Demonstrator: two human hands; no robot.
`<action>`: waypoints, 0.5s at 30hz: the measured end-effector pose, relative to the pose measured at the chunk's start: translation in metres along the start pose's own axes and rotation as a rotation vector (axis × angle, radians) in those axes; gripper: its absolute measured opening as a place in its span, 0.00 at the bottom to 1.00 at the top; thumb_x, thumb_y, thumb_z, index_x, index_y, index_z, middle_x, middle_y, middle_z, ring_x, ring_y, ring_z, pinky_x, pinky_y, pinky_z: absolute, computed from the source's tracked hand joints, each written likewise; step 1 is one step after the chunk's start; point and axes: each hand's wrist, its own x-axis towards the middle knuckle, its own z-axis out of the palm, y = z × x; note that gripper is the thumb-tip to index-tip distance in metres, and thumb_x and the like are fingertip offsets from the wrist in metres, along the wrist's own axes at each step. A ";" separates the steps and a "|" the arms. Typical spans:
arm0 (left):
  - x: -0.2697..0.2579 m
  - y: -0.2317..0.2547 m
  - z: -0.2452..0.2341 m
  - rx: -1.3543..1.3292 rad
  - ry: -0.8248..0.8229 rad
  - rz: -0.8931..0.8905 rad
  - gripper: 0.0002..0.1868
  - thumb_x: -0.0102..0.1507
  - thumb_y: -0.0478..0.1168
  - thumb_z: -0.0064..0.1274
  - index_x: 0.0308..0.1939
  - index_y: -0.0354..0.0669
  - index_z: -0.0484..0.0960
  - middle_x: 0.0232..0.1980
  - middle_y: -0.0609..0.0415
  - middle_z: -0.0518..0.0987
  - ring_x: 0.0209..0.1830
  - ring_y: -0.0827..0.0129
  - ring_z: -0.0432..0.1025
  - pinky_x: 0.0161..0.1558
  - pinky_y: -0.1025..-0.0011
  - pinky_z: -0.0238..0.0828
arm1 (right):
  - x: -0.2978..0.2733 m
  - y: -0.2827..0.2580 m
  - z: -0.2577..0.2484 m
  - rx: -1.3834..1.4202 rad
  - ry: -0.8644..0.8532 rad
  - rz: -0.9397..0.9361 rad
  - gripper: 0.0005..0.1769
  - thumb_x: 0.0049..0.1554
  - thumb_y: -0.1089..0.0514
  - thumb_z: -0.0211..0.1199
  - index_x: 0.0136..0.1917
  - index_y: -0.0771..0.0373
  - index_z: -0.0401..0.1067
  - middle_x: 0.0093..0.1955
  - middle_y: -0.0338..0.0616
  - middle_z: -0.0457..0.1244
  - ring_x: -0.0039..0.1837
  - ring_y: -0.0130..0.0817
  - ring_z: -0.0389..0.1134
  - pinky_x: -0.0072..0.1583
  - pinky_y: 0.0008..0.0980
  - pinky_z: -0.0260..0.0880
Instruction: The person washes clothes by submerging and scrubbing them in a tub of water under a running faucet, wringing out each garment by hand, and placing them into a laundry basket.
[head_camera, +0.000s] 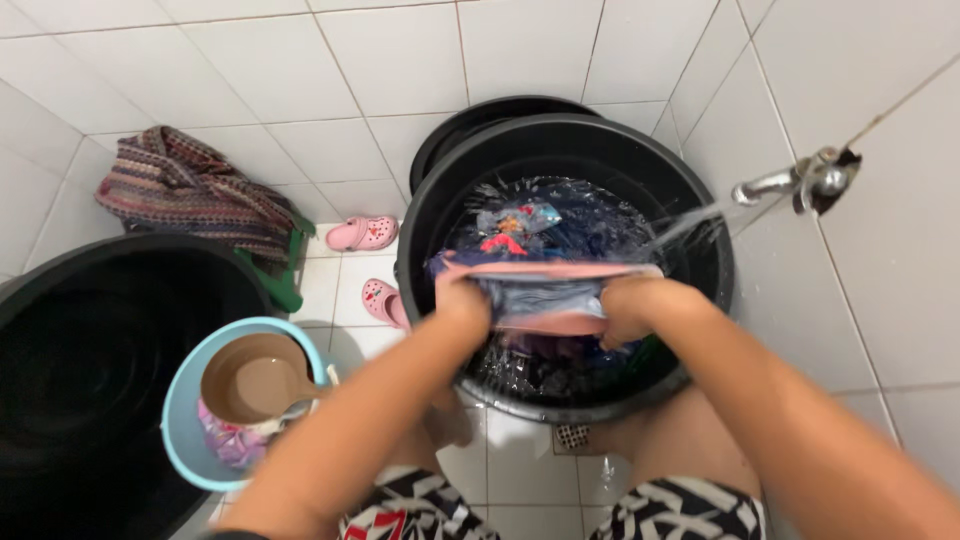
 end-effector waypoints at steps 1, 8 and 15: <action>0.012 0.004 0.017 -0.034 -0.036 -0.045 0.29 0.67 0.66 0.44 0.49 0.45 0.83 0.44 0.44 0.80 0.44 0.50 0.78 0.46 0.57 0.75 | 0.011 0.008 0.013 0.172 -0.118 0.093 0.43 0.42 0.36 0.78 0.66 0.56 0.72 0.68 0.47 0.64 0.69 0.46 0.65 0.66 0.42 0.64; 0.094 0.035 0.109 -0.158 -0.276 -0.155 0.27 0.69 0.62 0.41 0.58 0.47 0.74 0.53 0.44 0.77 0.49 0.52 0.77 0.48 0.57 0.76 | 0.118 -0.036 0.108 0.469 -0.236 0.159 0.29 0.43 0.40 0.70 0.56 0.52 0.81 0.58 0.45 0.74 0.61 0.42 0.75 0.63 0.43 0.73; 0.168 0.019 0.142 -0.187 -0.417 -0.136 0.28 0.70 0.59 0.39 0.68 0.48 0.66 0.62 0.44 0.73 0.54 0.54 0.77 0.49 0.56 0.76 | 0.199 -0.025 0.204 0.589 -0.233 0.290 0.26 0.45 0.42 0.68 0.56 0.52 0.81 0.56 0.46 0.74 0.60 0.42 0.75 0.62 0.43 0.73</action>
